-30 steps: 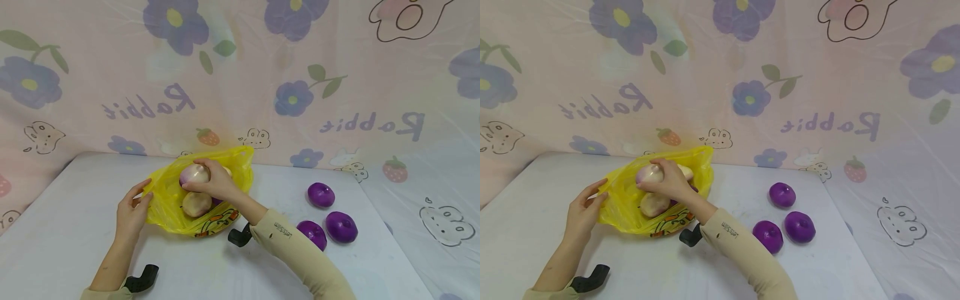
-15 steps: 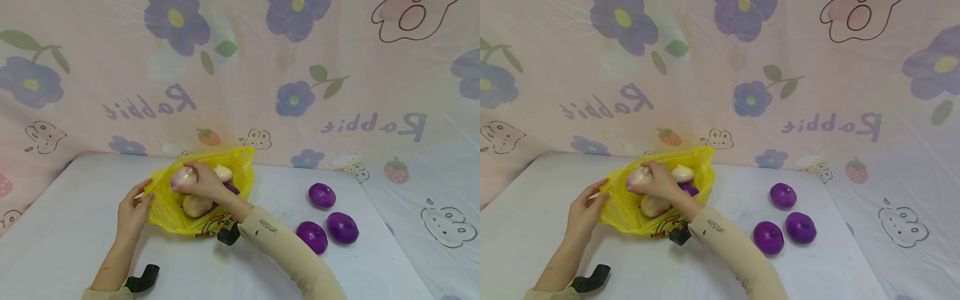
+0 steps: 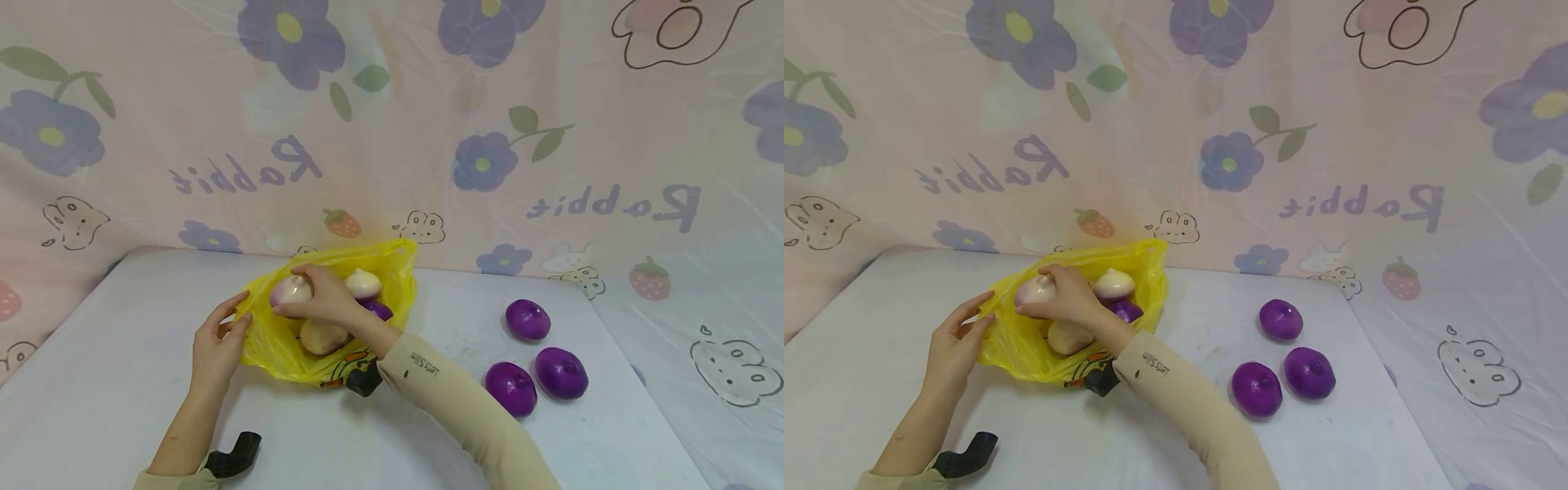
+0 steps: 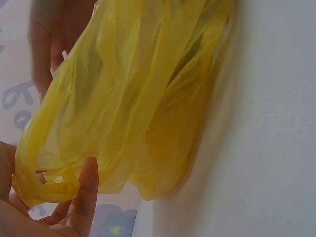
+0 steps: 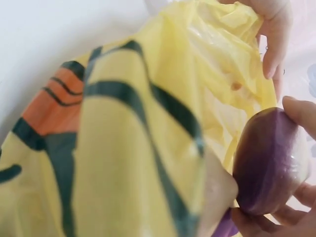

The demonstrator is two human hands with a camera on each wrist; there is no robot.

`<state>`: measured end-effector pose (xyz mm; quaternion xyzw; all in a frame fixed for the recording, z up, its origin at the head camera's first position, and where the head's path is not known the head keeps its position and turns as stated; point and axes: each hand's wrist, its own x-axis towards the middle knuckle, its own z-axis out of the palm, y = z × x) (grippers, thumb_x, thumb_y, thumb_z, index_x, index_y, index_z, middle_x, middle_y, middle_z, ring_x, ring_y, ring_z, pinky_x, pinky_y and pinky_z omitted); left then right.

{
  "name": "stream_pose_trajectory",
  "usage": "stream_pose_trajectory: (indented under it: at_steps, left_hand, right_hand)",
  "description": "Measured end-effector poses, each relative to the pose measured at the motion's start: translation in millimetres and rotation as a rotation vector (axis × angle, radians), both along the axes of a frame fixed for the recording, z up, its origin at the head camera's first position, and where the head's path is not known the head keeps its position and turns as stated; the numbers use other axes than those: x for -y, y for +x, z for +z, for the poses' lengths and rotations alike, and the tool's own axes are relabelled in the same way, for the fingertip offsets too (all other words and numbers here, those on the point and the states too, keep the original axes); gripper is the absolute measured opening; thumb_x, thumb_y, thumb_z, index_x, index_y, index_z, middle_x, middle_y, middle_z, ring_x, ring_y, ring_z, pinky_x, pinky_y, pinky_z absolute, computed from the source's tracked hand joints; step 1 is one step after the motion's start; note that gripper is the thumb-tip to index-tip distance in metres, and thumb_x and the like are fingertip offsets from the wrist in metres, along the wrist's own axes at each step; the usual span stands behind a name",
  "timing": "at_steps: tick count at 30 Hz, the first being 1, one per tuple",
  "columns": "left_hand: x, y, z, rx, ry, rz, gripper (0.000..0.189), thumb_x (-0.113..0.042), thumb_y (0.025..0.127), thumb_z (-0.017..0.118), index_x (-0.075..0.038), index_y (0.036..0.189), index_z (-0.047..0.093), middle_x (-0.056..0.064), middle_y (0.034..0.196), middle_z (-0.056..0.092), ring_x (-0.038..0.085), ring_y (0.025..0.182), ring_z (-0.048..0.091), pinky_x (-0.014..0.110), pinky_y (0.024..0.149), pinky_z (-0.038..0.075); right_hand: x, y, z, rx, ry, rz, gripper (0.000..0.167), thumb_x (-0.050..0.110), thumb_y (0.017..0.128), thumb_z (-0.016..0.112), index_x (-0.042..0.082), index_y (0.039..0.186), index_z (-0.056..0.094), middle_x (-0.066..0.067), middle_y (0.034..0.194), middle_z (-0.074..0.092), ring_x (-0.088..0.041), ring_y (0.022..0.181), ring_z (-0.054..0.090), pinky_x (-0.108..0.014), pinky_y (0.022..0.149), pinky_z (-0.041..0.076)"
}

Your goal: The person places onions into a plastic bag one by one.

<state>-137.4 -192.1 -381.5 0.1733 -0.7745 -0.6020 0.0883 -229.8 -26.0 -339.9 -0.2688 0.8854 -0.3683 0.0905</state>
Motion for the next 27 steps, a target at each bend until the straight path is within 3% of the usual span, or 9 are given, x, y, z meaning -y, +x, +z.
stream_pose_trajectory:
  at_steps: [12, 20, 24, 27]
  left_hand:
    - [0.6, -0.8, 0.7, -0.017, -0.002, 0.004, 0.043, -0.022, 0.1, 0.047, -0.02, 0.143, 0.046, 0.009, 0.135, 0.046, -0.007, 0.081, 0.051, 0.014, 0.062, 0.049]
    - [0.5, -0.8, -0.2, -0.021, 0.003, 0.011, 0.043, -0.022, 0.1, 0.048, -0.02, 0.143, 0.046, 0.007, 0.137, 0.044, -0.007, 0.084, 0.05, 0.014, 0.062, 0.049]
    - [1.4, -1.2, -0.5, -0.024, -0.005, 0.02, 0.043, -0.021, 0.099, 0.049, -0.02, 0.142, 0.047, 0.004, 0.136, 0.044, -0.007, 0.084, 0.05, 0.014, 0.062, 0.049]
    - [2.1, -1.7, -0.5, -0.027, -0.007, 0.028, 0.043, -0.02, 0.099, 0.049, -0.021, 0.142, 0.048, -0.001, 0.133, 0.043, -0.007, 0.085, 0.05, 0.013, 0.062, 0.049]
  right_hand:
    - [14.5, -4.7, -9.2, -0.051, 0.11, -0.073, 0.077, 0.053, 0.073, 0.077, 0.017, 0.136, 0.052, 0.0, 0.133, 0.056, -0.02, 0.118, 0.047, -0.034, 0.101, 0.042]
    - [16.8, -1.6, -10.1, -0.016, 0.062, -0.049, 0.081, 0.048, 0.073, 0.08, 0.016, 0.14, 0.048, -0.004, 0.137, 0.053, -0.019, 0.126, 0.048, -0.033, 0.108, 0.038]
    - [12.7, -1.0, -9.8, -0.048, 0.085, -0.021, 0.076, 0.044, 0.077, 0.078, 0.014, 0.14, 0.048, -0.006, 0.134, 0.054, -0.02, 0.122, 0.05, -0.03, 0.106, 0.038]
    - [11.2, -0.6, -9.8, -0.078, 0.095, -0.032, 0.066, 0.043, 0.077, 0.078, 0.014, 0.132, 0.056, -0.005, 0.123, 0.057, -0.018, 0.111, 0.053, -0.025, 0.099, 0.042]
